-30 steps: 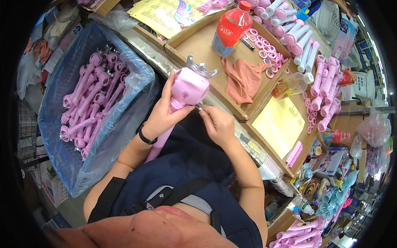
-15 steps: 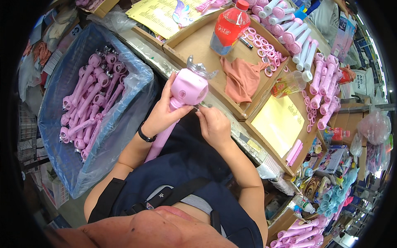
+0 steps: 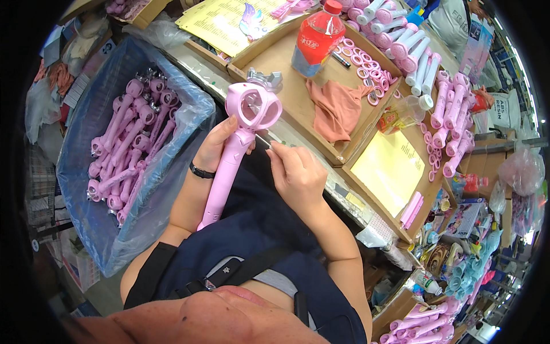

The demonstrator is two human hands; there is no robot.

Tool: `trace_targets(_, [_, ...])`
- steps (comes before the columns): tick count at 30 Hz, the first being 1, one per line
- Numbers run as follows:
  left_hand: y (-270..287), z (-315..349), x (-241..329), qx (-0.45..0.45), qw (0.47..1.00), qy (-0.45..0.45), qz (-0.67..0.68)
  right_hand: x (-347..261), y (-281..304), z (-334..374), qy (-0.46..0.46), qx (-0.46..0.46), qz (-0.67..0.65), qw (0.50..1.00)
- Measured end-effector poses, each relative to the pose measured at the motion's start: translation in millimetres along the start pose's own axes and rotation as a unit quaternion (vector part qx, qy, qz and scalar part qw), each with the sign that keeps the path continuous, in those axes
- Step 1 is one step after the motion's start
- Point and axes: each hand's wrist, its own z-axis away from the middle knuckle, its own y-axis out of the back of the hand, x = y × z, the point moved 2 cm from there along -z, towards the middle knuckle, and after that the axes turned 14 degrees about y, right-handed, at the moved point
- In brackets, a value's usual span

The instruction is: The person assembles pink light sticks by inserting a small metal piece into the head, wiping the surface with a cloth, and attaching a silver crown-shaped accessory. The person handles the light sticks one at a time, repeating the same sequence of actions.

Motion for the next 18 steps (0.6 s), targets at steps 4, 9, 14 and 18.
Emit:
trace_targets(4, [0, 2, -1, 0.02, 1.0, 0.004, -0.013, 0, -2, -7, 0.035, -0.001, 0.035, 0.999])
trace_targets(9, [-7, 4, 0, 0.051, 0.998, -0.005, -0.036, -4, -3, -5, 0.033, -0.025, 0.066, 0.997])
trace_targets(14, [-15, 7, 0, 0.089, 0.993, -0.014, -0.075, 3, -1, -7, -0.009, -0.056, 0.008, 0.998])
trace_targets(18, [-17, 11, 0, 0.103, 0.988, -0.032, -0.106, 15, -2, -7, -0.192, -0.056, -0.176, 0.964])
